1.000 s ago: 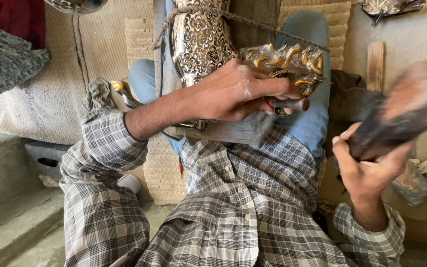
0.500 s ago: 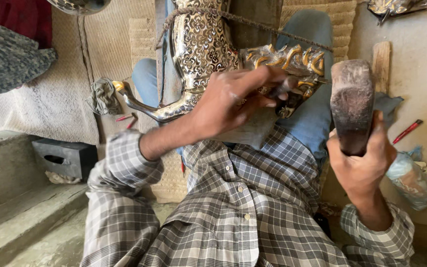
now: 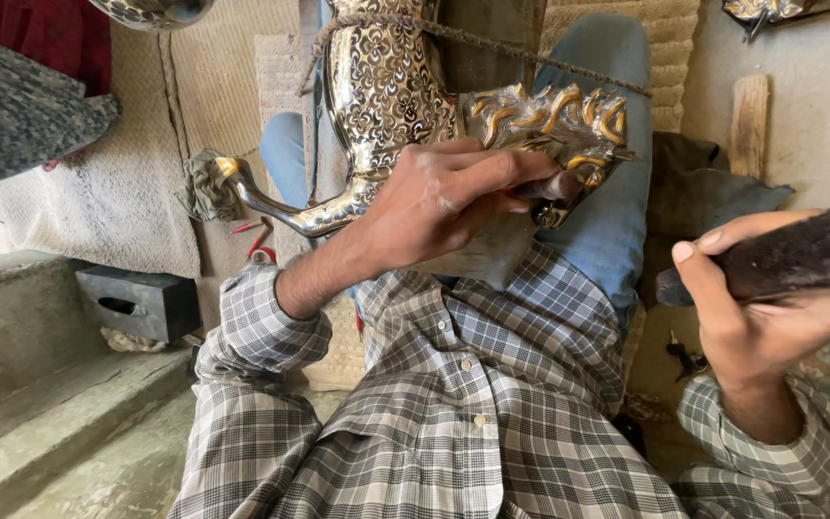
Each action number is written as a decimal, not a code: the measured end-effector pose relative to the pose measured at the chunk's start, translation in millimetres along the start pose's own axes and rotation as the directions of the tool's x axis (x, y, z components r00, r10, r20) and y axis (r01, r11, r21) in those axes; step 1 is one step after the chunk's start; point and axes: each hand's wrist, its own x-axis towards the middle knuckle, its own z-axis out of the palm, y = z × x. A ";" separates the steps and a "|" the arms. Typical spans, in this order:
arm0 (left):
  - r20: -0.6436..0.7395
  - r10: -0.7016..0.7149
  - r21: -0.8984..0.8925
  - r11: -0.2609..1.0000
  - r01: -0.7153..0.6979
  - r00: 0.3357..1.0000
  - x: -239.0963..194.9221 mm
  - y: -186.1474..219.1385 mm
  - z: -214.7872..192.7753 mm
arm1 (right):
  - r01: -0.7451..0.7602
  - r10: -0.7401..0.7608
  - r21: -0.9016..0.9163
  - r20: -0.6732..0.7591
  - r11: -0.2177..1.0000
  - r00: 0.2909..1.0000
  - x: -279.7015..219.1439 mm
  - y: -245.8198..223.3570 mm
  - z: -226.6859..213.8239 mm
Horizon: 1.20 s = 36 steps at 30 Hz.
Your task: The person uses a hammer and chisel to engrave intricate patterns on a silver-colored metal horse figurine. They repeatedly strike the chisel to create detailed designs on the horse's body and head.
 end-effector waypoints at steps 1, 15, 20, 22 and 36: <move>-0.002 0.003 0.007 1.000 -0.003 1.000 0.3 0.7 -0.4 | 0.010 -0.010 -0.016 0.022 1.000 1.000 3.7 -1.4 1.1; -0.039 0.029 0.042 0.999 -0.027 0.999 -7.4 -5.1 4.5 | -0.009 0.003 0.028 0.195 1.000 0.981 41.0 -17.4 0.5; -0.014 0.030 0.068 0.997 -0.029 0.999 -3.5 -6.2 7.4 | 0.064 -0.066 0.016 0.192 0.998 0.979 37.7 -9.4 0.2; -0.015 0.025 0.074 0.997 -0.024 1.000 -6.1 -4.8 7.6 | 0.068 -0.070 0.019 0.180 0.997 0.981 34.1 -7.5 0.1; -0.016 0.042 0.097 0.994 -0.040 0.999 -2.6 -2.3 4.7 | 0.282 -0.166 -0.440 0.283 0.852 0.944 30.8 -3.8 -0.9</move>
